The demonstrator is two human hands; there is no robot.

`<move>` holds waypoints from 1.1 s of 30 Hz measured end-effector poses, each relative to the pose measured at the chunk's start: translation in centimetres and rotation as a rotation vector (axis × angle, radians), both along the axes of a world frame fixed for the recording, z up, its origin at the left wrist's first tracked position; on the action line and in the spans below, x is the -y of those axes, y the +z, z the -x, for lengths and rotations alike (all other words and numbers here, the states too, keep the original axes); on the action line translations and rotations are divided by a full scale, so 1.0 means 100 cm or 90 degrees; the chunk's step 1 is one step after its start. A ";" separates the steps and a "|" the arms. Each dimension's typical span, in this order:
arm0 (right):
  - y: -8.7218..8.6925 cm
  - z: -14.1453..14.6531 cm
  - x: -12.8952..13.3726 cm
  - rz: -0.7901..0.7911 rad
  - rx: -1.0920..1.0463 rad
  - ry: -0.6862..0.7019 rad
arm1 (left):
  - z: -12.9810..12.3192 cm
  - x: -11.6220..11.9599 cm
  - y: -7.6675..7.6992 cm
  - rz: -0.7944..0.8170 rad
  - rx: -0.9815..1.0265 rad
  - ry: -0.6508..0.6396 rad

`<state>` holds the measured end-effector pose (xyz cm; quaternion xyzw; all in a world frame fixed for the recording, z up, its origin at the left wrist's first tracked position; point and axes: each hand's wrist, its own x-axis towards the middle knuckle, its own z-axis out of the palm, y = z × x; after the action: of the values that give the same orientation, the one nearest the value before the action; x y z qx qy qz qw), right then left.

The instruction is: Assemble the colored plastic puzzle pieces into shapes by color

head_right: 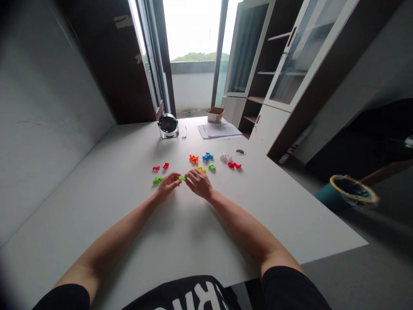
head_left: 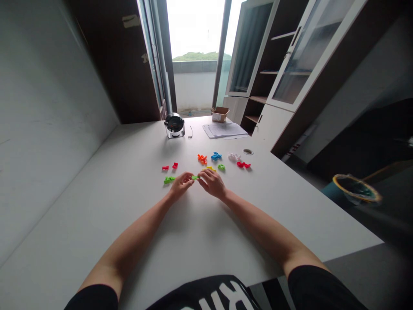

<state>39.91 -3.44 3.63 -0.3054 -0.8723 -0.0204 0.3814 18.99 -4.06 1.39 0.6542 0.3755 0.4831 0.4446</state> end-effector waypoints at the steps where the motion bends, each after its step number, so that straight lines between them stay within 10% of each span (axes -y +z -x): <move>1: 0.000 0.000 0.000 0.001 0.000 -0.002 | 0.000 0.001 0.000 -0.002 -0.009 0.000; 33: -0.003 -0.012 -0.012 0.001 -0.023 -0.082 | 0.001 0.002 0.006 -0.026 -0.108 0.045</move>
<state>41.06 -2.20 3.37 -0.3613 -0.8439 -0.0386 0.3948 18.91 -4.28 1.96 0.6880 0.4248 0.4486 0.3808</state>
